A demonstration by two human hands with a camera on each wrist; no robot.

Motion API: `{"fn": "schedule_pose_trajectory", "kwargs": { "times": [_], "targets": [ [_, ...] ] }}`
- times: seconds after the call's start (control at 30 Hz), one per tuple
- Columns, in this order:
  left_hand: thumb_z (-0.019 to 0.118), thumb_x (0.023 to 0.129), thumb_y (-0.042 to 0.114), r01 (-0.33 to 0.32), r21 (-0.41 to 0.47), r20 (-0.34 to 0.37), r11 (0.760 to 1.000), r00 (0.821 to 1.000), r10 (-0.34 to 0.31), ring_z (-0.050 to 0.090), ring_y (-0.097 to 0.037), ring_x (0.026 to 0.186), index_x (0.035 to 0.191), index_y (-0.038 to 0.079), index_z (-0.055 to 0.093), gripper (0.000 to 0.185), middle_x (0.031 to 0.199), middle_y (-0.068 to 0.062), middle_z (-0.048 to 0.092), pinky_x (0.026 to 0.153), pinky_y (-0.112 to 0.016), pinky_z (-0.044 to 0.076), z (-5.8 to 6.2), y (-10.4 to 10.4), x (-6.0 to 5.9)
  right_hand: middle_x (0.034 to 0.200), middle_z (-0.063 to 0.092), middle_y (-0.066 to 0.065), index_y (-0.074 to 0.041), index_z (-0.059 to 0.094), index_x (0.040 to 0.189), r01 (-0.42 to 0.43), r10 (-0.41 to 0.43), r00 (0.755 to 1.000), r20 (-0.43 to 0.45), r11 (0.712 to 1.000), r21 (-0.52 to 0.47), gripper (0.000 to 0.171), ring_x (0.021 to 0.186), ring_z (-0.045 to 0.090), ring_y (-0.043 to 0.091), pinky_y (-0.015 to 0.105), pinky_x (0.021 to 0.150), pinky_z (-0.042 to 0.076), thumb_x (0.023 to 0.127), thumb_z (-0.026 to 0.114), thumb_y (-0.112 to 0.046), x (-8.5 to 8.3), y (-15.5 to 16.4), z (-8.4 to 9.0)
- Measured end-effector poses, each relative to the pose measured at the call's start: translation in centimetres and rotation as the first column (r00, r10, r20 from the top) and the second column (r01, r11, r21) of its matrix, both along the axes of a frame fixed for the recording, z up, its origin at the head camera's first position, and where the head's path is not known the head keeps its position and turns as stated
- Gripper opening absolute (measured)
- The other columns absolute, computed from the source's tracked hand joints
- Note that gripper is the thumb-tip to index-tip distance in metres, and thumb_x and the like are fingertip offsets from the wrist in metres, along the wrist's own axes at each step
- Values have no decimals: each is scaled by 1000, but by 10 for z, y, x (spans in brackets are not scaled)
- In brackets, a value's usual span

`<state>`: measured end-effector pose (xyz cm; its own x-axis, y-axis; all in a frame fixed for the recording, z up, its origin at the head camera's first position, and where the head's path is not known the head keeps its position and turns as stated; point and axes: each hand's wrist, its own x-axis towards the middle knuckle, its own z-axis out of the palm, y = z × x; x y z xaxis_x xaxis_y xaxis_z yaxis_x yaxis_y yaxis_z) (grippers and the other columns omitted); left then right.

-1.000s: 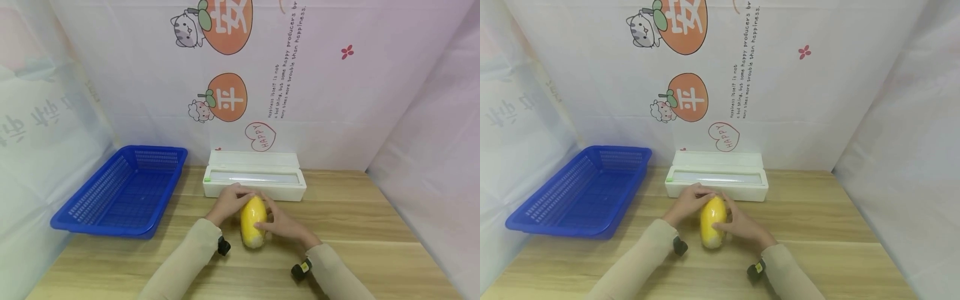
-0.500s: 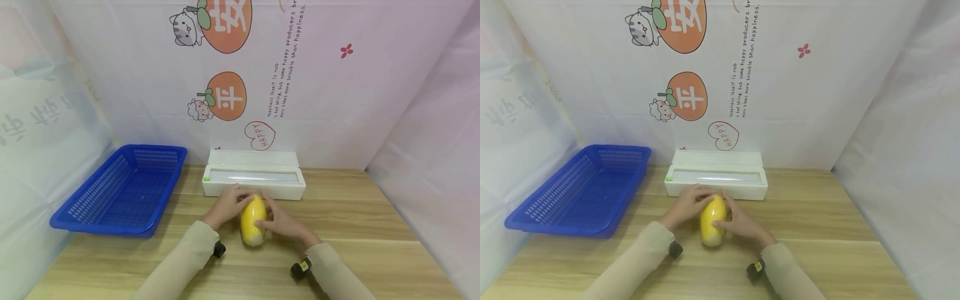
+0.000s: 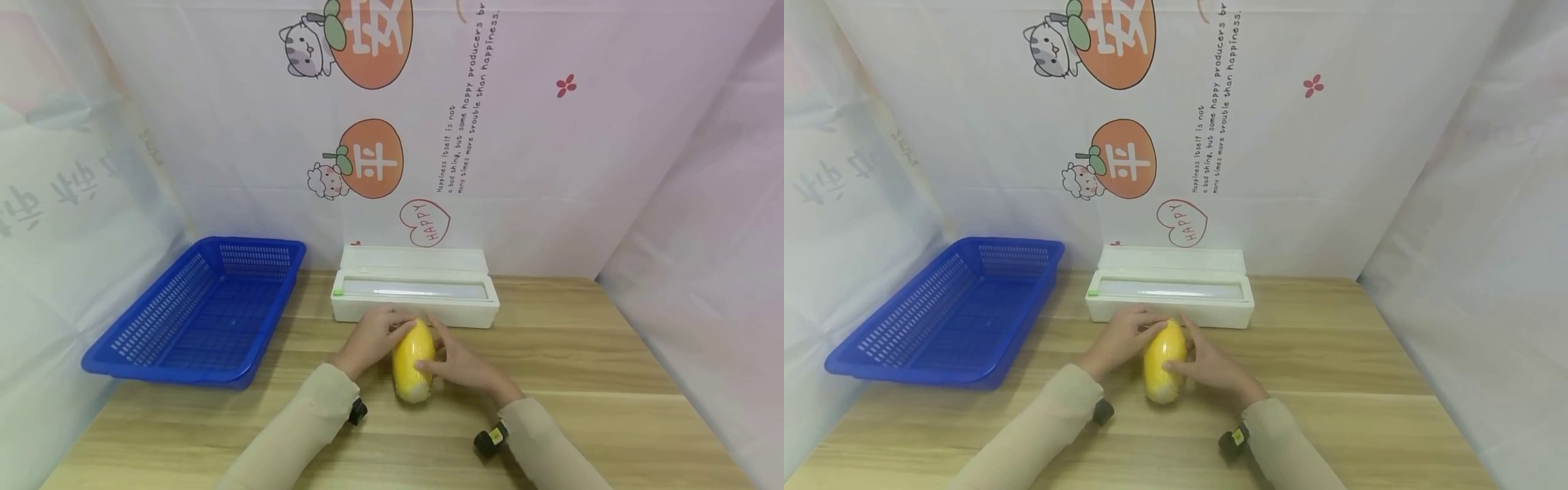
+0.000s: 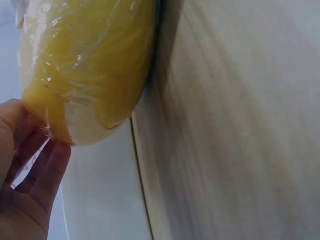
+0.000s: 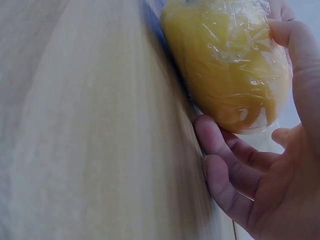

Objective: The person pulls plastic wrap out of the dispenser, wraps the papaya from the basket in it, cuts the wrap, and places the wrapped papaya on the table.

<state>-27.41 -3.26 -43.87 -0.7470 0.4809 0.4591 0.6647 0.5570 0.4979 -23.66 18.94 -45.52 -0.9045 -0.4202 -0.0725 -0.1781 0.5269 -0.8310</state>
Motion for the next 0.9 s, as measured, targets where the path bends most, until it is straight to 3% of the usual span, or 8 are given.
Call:
{"fn": "schedule_pose_trajectory", "kwargs": {
  "times": [0.07,0.13,0.23,0.3,0.43,0.57,0.67,0.9],
  "targets": [
    [65,100,27,-7,-15,9,1000,1000,7,54,-11,80,119,12,75,26,98,3,67,69,-24,50,-1,1,0,127,56,14,-22,3,162,0,0,1000,6,1000,-3,107,100,60,23,41,82,52,88,75,-49,0,0,0],
    [63,101,28,-1,-23,21,1000,1000,1,54,-9,81,121,12,74,27,99,3,66,70,-22,50,-2,0,-1,127,56,14,-22,3,162,-3,3,1000,9,1000,-9,107,99,60,23,40,81,52,88,75,-49,0,0,1],
    [58,103,33,36,-32,64,999,997,-34,57,-9,92,126,12,71,34,108,2,66,79,-25,52,-2,-2,-1,124,57,13,-21,3,162,-12,12,1000,9,1000,-19,107,98,60,23,39,80,52,88,75,-49,0,0,1],
    [58,101,46,66,-60,109,996,992,-60,57,-12,103,132,12,66,47,120,1,63,86,-29,52,0,-6,0,123,57,12,-21,3,162,-18,18,1000,14,999,-34,107,99,60,23,38,80,52,88,75,-48,0,0,1],
    [70,82,68,137,-156,195,978,975,-106,47,-19,126,147,9,51,90,144,-6,47,100,-39,48,10,-11,7,121,57,12,-19,2,162,-33,33,999,9,998,-54,105,101,59,24,39,81,52,90,74,-44,0,0,2],
    [83,64,70,202,-230,244,952,959,-145,42,-22,132,154,2,34,123,154,-12,32,103,-39,46,16,-13,14,122,57,13,-15,3,162,-39,39,999,2,998,-58,102,103,58,25,43,83,52,92,73,-39,3,-1,5],
    [86,61,68,223,-238,269,945,950,-157,44,-21,129,156,1,29,130,154,-12,29,102,-36,46,17,-13,17,124,57,13,-15,4,162,-26,27,1000,14,998,-60,101,105,58,25,44,85,51,92,73,-39,3,-1,5],
    [86,63,66,205,-220,246,954,958,-149,43,-18,128,156,4,30,125,153,-7,29,102,-34,46,6,-14,12,125,56,15,-18,2,162,-34,37,999,36,997,-71,99,103,58,25,40,85,51,94,69,-45,2,1,3]
  ]
}}
